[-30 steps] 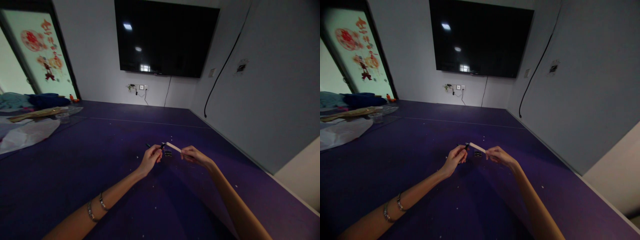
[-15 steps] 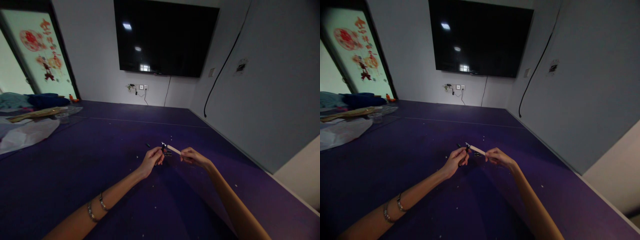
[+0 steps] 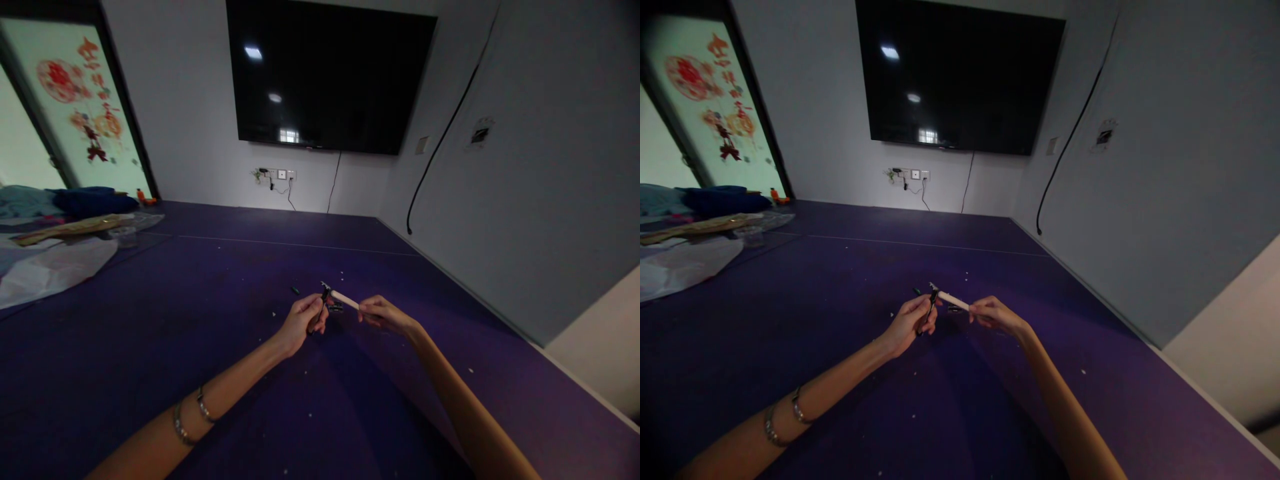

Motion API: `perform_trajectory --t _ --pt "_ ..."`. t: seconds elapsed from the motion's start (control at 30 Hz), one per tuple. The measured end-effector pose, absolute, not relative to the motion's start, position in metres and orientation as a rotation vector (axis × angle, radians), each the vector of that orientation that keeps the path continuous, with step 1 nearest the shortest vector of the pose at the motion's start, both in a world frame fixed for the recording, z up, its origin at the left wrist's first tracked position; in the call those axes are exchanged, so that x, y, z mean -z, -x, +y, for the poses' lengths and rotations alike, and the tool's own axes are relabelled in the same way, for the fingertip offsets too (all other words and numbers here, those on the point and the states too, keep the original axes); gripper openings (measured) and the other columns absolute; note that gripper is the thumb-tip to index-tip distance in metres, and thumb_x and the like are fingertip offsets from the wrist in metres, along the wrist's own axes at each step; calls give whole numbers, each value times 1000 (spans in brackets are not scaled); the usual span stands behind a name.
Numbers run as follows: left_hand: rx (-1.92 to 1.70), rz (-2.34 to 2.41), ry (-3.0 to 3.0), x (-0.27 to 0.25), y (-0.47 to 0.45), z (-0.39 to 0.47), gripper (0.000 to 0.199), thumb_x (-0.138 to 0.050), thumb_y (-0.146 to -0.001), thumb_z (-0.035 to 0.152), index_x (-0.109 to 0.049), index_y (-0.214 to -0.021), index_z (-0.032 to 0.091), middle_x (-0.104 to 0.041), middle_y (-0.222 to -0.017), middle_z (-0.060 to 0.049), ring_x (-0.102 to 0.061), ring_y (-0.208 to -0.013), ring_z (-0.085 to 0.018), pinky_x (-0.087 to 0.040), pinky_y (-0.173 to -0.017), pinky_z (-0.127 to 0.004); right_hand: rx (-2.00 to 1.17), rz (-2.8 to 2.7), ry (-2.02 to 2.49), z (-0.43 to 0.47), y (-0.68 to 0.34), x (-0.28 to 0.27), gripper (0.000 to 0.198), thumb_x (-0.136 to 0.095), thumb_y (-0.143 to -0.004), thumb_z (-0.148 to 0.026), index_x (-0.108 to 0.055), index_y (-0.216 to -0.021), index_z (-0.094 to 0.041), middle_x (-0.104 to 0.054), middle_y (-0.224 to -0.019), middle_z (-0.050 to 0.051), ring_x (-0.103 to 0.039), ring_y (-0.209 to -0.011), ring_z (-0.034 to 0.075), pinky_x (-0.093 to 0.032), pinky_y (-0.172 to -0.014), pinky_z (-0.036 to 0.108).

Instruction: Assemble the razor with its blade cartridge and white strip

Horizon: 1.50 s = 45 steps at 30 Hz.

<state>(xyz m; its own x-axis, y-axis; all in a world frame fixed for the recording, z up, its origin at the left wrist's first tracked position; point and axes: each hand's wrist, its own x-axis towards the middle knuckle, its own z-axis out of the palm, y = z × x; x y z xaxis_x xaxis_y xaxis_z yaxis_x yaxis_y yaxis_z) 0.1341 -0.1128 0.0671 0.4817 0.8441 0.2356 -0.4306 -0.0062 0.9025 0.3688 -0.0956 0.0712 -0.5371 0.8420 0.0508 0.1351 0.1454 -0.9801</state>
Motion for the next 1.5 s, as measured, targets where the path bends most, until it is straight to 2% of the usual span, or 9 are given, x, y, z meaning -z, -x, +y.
perform_trajectory --t 0.3,1.5 --pt "-1010 395 -1095 -64 -136 -113 25 -55 -81 38 -56 -88 13 -43 -56 5 -32 -39 -3 -34 -41 -20 -1355 -1769 964 -91 -370 -65 32 -54 -80 -39 -63 -67 -11 -34 -39 -8 -25 -34 4 -18 -37 20" --pt "-989 441 -1107 -60 -135 -111 28 -55 -80 41 -55 -89 14 -42 -57 5 -32 -40 -3 -32 -41 -19 -1390 -1692 961 -87 -368 -49 34 -57 -77 -44 -64 -69 -11 -34 -38 -8 -23 -33 4 -16 -35 20"
